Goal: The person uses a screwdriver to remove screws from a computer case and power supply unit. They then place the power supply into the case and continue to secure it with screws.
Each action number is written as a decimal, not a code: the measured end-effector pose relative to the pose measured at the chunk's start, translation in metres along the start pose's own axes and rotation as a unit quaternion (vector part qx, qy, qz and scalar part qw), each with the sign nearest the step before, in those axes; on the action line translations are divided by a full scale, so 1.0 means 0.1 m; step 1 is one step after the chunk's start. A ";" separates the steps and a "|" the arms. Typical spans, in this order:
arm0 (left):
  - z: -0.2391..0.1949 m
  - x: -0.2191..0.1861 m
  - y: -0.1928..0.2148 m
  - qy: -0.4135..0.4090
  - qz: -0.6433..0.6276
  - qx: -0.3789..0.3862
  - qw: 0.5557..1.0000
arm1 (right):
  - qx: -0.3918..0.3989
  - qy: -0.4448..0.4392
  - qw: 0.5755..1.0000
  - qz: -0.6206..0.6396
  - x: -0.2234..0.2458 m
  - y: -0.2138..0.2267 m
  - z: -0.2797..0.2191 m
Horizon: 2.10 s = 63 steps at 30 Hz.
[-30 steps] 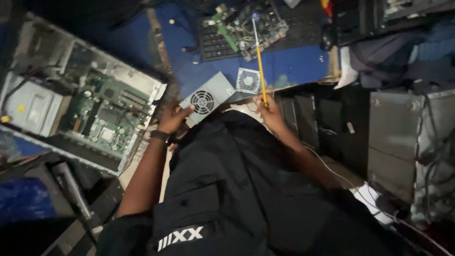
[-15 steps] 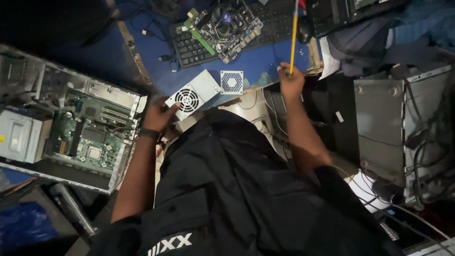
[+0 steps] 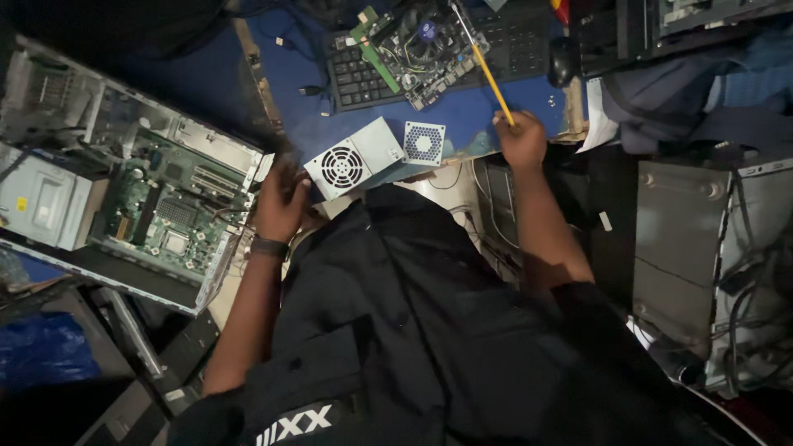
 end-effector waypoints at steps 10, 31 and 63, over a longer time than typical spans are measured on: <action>-0.11 -0.58 -0.11 0.028 -0.046 0.010 0.999 | -0.060 0.102 0.987 0.113 0.24 0.04 -0.08; -0.13 -1.56 -0.98 0.039 -0.222 0.315 0.922 | 0.181 0.101 0.930 0.304 2.51 -0.60 -1.25; 0.21 -1.73 0.26 -0.012 -0.363 0.059 0.930 | 0.257 0.072 0.953 0.146 2.45 -0.13 -1.47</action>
Point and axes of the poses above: each hand's wrist, its own z-axis towards the middle knuckle, its own y-axis out of the back of the hand, x = y × z, the point moved 8 cm from there along z, towards the middle knuckle, and after that the axes turned 11 degrees about z, right-handed, at the moved point
